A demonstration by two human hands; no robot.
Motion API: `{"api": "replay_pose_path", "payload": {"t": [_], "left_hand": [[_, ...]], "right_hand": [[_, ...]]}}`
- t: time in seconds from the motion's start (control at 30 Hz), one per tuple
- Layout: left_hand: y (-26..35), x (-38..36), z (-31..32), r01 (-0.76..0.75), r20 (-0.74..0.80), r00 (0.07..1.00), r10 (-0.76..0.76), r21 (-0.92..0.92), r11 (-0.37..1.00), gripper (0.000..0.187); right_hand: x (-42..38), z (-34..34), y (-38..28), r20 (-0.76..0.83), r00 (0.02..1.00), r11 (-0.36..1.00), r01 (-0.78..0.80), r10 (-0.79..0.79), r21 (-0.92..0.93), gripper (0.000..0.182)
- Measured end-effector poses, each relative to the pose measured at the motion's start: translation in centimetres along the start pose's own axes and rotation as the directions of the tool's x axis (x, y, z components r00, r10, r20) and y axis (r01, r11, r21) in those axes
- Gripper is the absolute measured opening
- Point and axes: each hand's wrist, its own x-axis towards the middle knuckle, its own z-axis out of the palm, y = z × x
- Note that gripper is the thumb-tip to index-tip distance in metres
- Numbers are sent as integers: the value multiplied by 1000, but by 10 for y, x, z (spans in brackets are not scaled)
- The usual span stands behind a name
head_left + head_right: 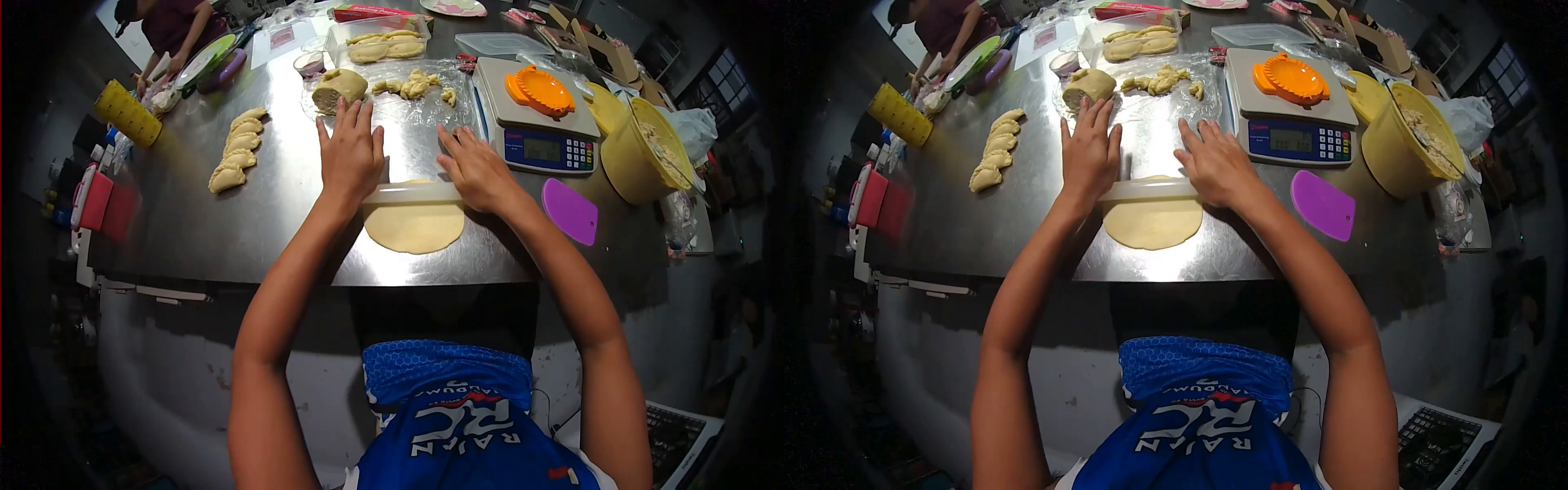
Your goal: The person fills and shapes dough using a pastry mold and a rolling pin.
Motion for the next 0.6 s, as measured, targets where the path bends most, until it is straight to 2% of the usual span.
{"api": "replay_pose_path", "payload": {"t": [0.1, 0.13, 0.17, 0.23, 0.27, 0.3, 0.4, 0.6], "left_hand": [[-3, 7, 2, 24, 19, 1000, -23, -49, 999, 44], [-4, 7, 0, 57, 90, 995, -52, -59, 997, 50], [-4, 4, -1, 57, 83, 995, -51, -61, 997, 50], [2, -6, -3, 115, 180, 977, -111, -17, 993, 58], [2, -12, -5, 172, 339, 927, -158, -10, 985, 67], [3, -16, -8, 173, 337, 928, -158, -15, 985, 67], [9, -33, -24, 123, 463, 879, -110, 3, 992, 70], [21, -73, -51, 40, 417, 908, -35, -3, 999, 66]], "right_hand": [[11, -2, 4, 19, 1000, 1000, 15, -14, -6, 61], [8, -2, 2, 14, 1000, 1000, 17, -16, -10, 61], [5, -2, 0, 12, 1000, 999, 29, -29, -38, 63], [-6, -5, -4, 15, 999, 996, 41, -40, -77, 66], [-15, -5, -7, 11, 997, 994, 71, -70, -89, 68], [-23, -6, -9, 5, 995, 989, 104, -104, -101, 70], [-45, -7, -19, -20, 990, 986, 136, -138, -94, 70], [-86, -5, -34, -54, 982, 978, 173, -180, -120, 70]]}}
